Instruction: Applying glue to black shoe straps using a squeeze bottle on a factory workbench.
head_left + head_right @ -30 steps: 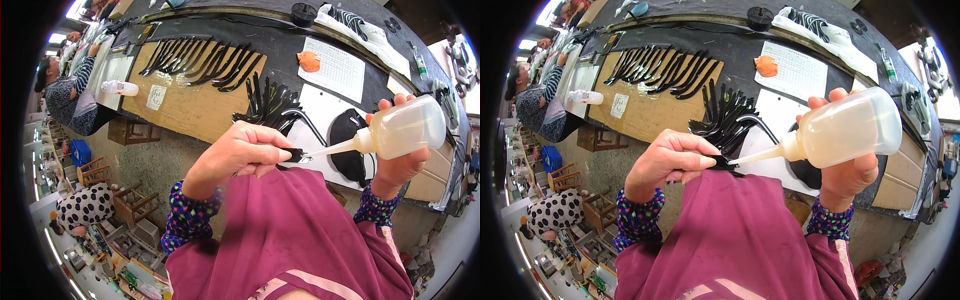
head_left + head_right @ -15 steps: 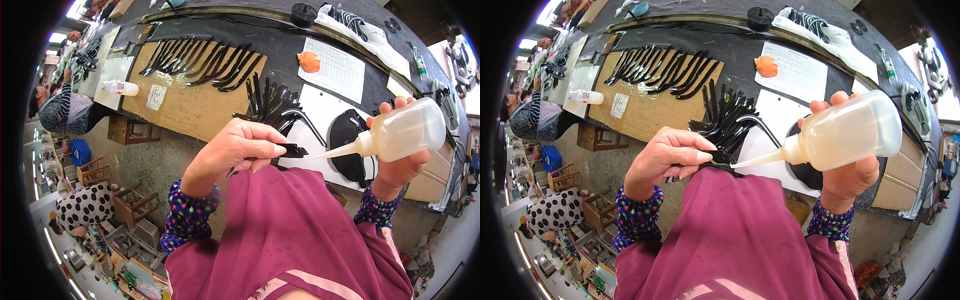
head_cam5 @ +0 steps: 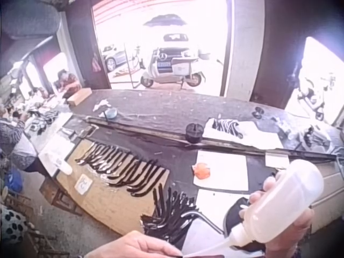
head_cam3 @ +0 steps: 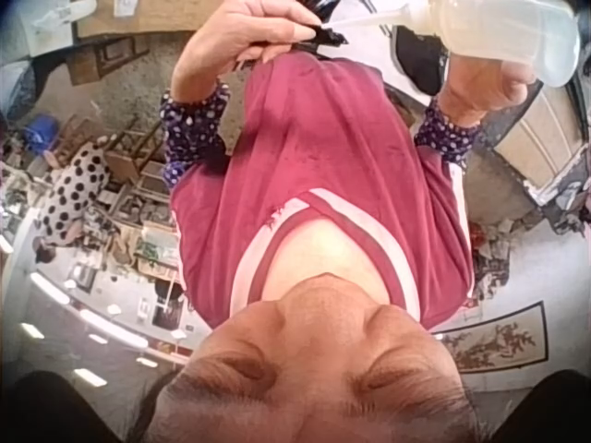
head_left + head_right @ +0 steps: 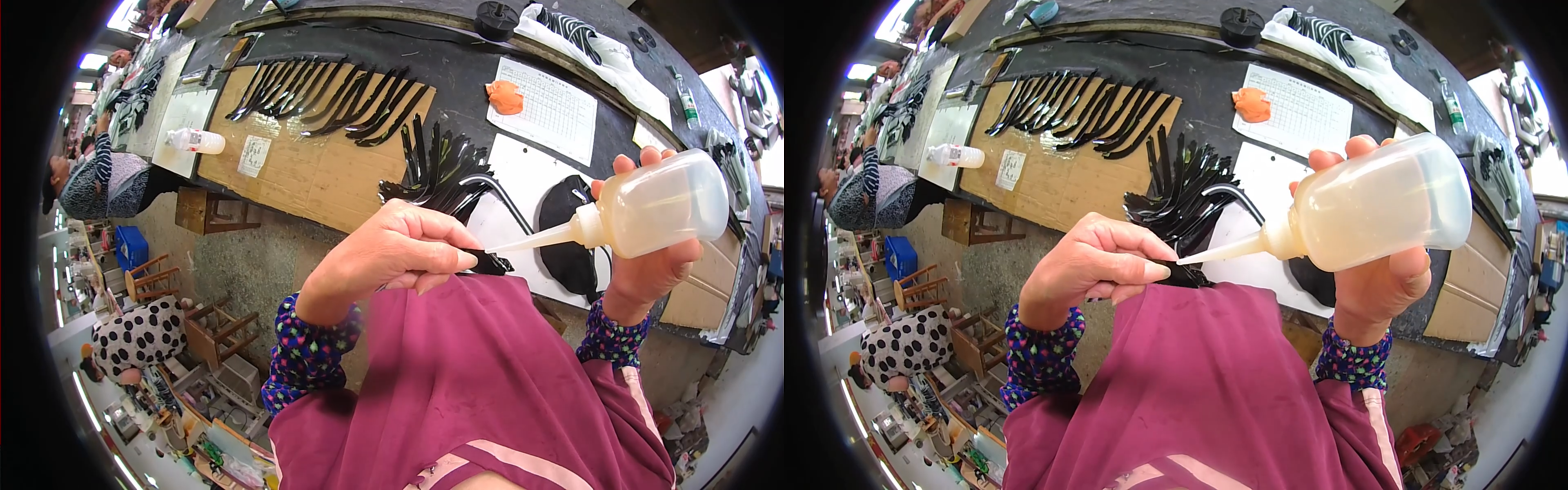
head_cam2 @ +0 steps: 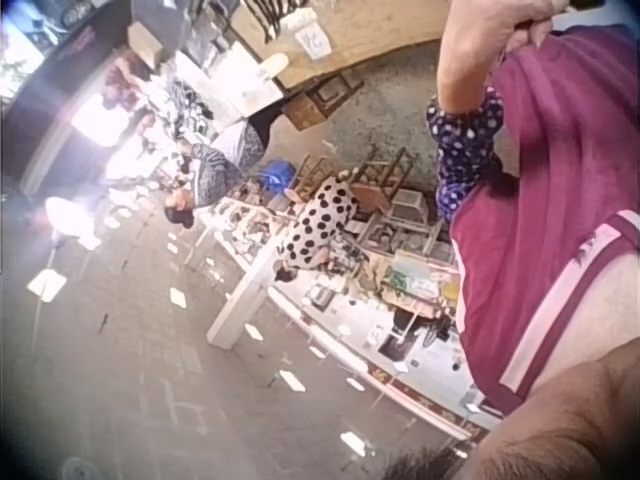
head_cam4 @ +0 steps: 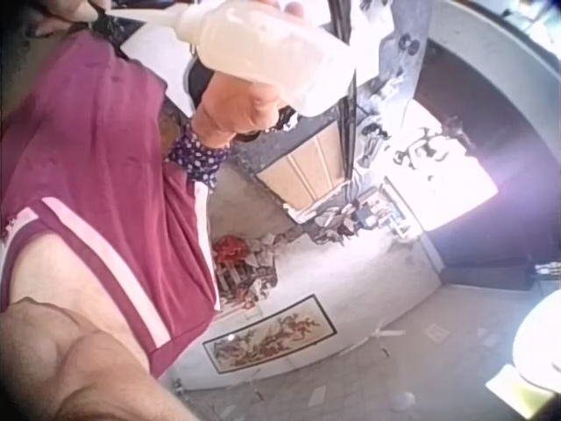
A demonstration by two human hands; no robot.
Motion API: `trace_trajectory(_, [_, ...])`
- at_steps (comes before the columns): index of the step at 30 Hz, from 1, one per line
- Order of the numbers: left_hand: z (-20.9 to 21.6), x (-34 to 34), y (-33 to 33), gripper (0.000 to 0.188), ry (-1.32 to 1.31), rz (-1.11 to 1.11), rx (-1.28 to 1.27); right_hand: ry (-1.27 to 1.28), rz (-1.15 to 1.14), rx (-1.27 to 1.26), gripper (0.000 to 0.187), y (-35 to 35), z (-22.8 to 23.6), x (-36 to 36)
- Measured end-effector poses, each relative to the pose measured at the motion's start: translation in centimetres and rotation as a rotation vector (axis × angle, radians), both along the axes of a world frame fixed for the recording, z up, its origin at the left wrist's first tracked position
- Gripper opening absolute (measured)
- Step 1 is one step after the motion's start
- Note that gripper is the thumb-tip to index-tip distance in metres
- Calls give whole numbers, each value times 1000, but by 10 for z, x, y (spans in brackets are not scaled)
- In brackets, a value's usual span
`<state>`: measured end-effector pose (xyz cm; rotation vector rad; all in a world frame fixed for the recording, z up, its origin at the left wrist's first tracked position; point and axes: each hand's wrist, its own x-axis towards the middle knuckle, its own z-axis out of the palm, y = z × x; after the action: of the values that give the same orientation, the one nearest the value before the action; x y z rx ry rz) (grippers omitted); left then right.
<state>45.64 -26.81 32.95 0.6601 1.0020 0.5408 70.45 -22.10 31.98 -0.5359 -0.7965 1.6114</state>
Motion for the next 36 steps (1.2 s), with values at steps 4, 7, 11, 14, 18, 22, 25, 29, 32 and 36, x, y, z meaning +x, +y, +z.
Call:
trace_trajectory(4, [0, 0, -1, 13, 9, 6, 3, -21, -9, -4, 89, 0, 0, 0])
trace_trajectory(7, [1, 0, -1, 13, 8, 7, 0, -29, -13, -9, 89, 0, 1, 0])
trace_trajectory(11, [-1, -1, -2, 13, 0, 10, 4, -23, -8, -5, 89, -1, -1, 0])
trace_trajectory(14, [-1, -1, -2, 13, 8, 17, 6, -15, -2, 1, 89, -1, -1, 1])
trace_trajectory(18, [-3, -2, -3, 13, 4, 18, 14, -12, 4, 0, 90, -1, -3, 1])
trace_trajectory(22, [-4, -4, -3, 13, -5, 16, 16, -3, 13, -4, 90, -2, -2, 0])
trace_trajectory(25, [-4, -5, -3, 13, 6, 14, 29, -2, 21, -4, 90, -2, -1, 1])
trace_trajectory(29, [-6, -6, -3, 13, -3, 19, 24, -10, 17, -3, 90, -2, -2, 0])
trace_trajectory(32, [-8, -8, -3, 17, -8, -11, 22, -30, 10, -1, 91, -2, -2, 0])
trace_trajectory(36, [-8, -8, -3, 17, -6, -10, 20, -31, 11, -5, 91, -2, -2, 1])
